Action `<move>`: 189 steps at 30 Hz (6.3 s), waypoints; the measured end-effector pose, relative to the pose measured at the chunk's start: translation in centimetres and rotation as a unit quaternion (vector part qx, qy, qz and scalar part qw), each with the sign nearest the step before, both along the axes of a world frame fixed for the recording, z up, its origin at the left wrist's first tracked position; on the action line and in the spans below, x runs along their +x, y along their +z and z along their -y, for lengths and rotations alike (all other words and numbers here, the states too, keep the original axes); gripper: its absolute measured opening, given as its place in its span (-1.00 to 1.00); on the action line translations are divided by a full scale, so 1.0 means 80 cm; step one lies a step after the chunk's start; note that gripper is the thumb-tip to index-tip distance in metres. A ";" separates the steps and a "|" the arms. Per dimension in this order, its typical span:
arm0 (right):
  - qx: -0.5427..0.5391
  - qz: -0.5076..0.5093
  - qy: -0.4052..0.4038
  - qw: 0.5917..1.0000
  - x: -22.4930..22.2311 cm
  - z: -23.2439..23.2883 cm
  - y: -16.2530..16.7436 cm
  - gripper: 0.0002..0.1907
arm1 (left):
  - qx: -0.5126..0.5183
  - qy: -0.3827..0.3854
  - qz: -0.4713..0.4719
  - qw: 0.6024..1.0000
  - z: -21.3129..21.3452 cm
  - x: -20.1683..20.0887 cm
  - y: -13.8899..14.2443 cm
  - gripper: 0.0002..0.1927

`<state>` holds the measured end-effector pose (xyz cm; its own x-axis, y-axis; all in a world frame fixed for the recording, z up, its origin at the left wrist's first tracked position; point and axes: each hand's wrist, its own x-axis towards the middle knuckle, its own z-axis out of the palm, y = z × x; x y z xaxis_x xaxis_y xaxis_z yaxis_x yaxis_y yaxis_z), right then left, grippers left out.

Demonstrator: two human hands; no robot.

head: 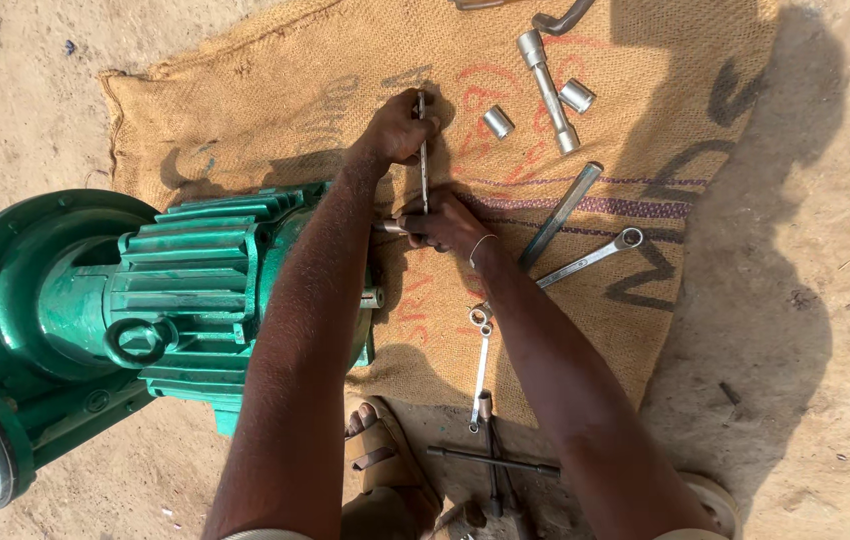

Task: The person uses a socket wrench and spanners to loosen and tighten bolts on a green electric motor. They repeatedly adjust the tool and reposition their hands to apply torque to the fasteners on the motor housing.

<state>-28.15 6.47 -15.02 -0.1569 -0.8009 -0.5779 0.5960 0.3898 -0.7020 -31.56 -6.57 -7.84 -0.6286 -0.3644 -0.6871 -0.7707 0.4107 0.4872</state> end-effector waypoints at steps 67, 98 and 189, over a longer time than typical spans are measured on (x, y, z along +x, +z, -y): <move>-0.073 -0.127 0.002 0.989 0.005 0.003 -0.080 -0.78 | -0.483 -0.033 -0.390 0.783 -0.124 0.281 0.116 -0.91; -0.068 -0.013 0.035 0.997 0.004 0.023 -0.085 -0.80 | -0.531 -0.087 -0.116 0.835 0.027 0.318 0.169 -0.81; -0.149 -0.102 0.011 0.984 0.026 0.020 -0.118 -0.79 | -0.503 -0.083 -0.173 0.843 0.033 0.324 0.164 -0.86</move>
<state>-26.10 4.89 -24.45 -0.2261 -0.9342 -0.2761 0.4243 0.1607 -0.8912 -5.66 -9.20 5.25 -0.8278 -0.5400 0.1521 -0.5446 0.8386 0.0128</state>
